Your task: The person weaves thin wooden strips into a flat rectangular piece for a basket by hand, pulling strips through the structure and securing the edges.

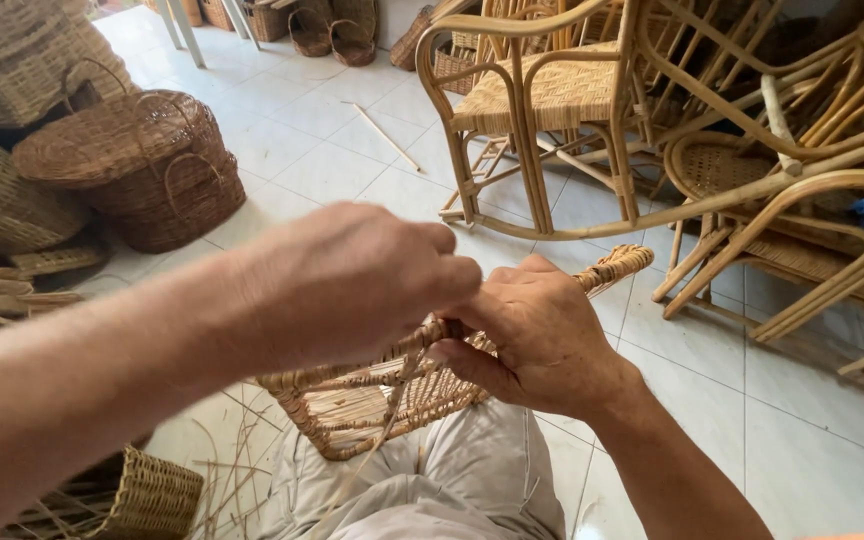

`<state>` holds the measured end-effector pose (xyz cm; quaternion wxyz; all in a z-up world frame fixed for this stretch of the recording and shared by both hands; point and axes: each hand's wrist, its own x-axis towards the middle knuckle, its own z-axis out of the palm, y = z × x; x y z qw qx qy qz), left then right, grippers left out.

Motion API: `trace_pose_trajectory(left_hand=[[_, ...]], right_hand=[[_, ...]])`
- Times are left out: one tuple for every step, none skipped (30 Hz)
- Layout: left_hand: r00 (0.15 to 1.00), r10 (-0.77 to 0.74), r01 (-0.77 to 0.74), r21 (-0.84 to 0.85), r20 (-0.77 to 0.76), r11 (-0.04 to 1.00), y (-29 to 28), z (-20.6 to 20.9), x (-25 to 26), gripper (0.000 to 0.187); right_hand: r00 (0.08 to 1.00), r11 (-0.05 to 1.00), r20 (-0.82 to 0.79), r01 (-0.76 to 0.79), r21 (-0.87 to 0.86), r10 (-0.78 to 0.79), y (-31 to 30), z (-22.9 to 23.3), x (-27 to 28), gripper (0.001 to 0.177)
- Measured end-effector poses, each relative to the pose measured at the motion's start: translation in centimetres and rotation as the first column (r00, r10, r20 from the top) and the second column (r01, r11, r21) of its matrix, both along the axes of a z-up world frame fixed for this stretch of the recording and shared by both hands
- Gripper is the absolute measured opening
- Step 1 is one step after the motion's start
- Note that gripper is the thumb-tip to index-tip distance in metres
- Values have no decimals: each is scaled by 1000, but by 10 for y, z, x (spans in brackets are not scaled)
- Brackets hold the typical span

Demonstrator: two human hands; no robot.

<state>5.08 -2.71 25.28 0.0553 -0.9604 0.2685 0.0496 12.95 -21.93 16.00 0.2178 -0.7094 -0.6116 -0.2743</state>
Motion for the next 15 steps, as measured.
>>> trace_pose_trajectory(left_hand=[[989, -100, 105, -43, 112, 994, -1, -12, 0, 15], [988, -102, 107, -38, 113, 994, 5, -25, 1, 15], [942, -159, 218, -179, 297, 959, 10, -38, 3, 8], [861, -181, 348, -292, 475, 891, 16, -52, 5, 6], [859, -189, 355, -288, 477, 889, 19, -45, 3, 6], [952, -64, 186, -399, 300, 898, 23, -39, 1, 6], [994, 54, 0, -474, 99, 881, 26, -33, -2, 14], [994, 47, 6, -475, 101, 880, 24, -20, -1, 14], [980, 170, -199, -417, -104, 887, 22, -6, -4, 16], [908, 296, -386, -319, -296, 865, 22, 7, -6, 19], [906, 302, -392, -321, -295, 862, 21, 9, -6, 19], [890, 325, -419, -293, -321, 859, 20, 12, -6, 16], [874, 342, -441, -264, -345, 858, 18, 16, -4, 14], [873, 343, -442, -265, -345, 857, 17, 9, -2, 14], [889, 316, -431, -376, -330, 820, 16, 2, 0, 8]], right_hand=[[1000, 1000, 25, -7, 9, 7, 0, 0, 0, 44], [1000, 1000, 27, -6, 14, 5, 0, 1, 0, 44], [1000, 1000, 12, 1, 5, -1, -1, 2, 0, 42], [1000, 1000, -3, 8, -5, -8, -2, 4, 0, 41], [1000, 1000, -1, 15, -2, -15, -1, 3, 0, 41], [1000, 1000, -14, 10, 1, -10, 0, 2, 0, 35], [1000, 1000, -28, 4, 1, -4, 0, 1, -1, 30], [1000, 1000, -26, 10, 0, -10, -2, 1, 0, 30], [999, 1000, -38, 8, 9, -8, -1, 1, 0, 30], [999, 1000, -51, 6, 19, -5, 0, 1, 1, 30], [999, 1000, -50, -1, 17, 2, 1, 0, 1, 30], [999, 1000, -46, 12, 9, -12, 1, 0, 1, 31], [999, 1000, -42, 32, 1, -31, 0, 0, 2, 32], [999, 1000, -42, 30, 0, -30, 1, 0, 3, 32], [999, 999, -33, 38, -12, -39, 1, -1, 4, 35]])
